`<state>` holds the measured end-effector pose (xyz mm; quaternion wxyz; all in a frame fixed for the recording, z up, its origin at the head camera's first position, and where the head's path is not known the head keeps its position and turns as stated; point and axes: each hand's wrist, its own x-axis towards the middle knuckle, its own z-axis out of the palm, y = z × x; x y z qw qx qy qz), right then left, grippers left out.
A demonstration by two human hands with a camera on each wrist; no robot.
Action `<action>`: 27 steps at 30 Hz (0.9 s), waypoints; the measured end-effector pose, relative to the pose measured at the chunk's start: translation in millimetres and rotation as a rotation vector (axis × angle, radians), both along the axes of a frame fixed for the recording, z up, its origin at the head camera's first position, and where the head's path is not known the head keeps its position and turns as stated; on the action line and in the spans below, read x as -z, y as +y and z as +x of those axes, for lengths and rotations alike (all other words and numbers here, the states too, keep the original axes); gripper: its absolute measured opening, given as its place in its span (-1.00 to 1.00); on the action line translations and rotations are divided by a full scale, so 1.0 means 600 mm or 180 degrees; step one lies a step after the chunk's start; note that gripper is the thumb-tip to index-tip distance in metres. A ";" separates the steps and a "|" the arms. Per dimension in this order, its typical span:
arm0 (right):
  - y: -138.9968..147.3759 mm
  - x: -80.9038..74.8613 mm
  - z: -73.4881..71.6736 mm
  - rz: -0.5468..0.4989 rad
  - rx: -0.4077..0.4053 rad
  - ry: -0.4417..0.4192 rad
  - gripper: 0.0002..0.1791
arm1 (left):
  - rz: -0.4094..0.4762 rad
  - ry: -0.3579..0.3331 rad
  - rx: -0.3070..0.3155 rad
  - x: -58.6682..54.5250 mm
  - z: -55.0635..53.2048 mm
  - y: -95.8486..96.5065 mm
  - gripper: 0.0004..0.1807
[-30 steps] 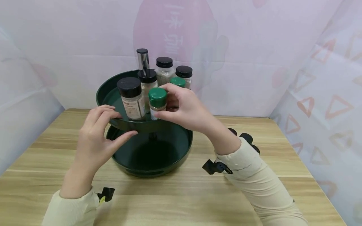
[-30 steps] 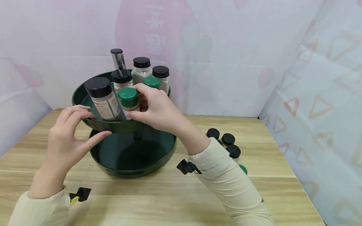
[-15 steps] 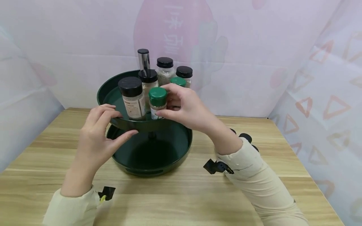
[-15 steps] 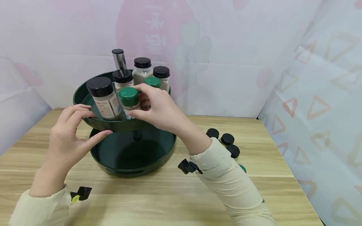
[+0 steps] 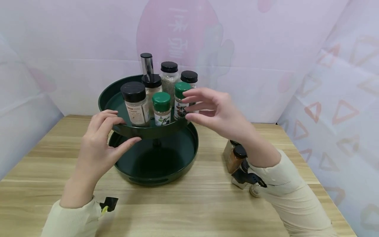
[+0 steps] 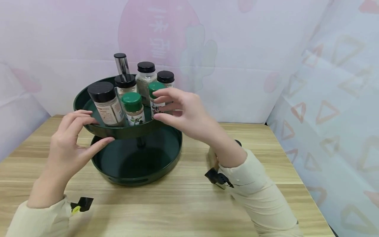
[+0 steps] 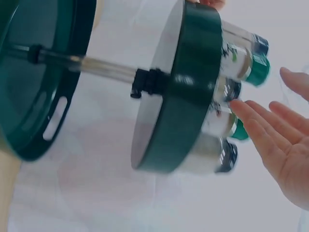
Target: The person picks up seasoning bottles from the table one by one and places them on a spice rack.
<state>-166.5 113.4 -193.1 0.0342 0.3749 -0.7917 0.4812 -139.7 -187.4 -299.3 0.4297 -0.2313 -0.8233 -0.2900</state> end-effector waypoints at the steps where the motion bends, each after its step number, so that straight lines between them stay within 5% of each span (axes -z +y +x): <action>1: 0.009 0.000 0.001 -0.0017 0.0018 0.0062 -0.49 | 0.0021 0.0013 0.0009 0.001 -0.001 0.000 -0.19; 14: 0.119 0.023 0.016 -0.0089 0.0550 0.0516 -0.56 | 0.0131 0.0041 0.0214 0.005 -0.009 0.000 -0.24; 27: 0.201 0.062 0.028 -0.0510 0.0712 0.0283 -0.57 | 0.0052 -0.0048 0.0287 0.003 -0.009 -0.005 -0.22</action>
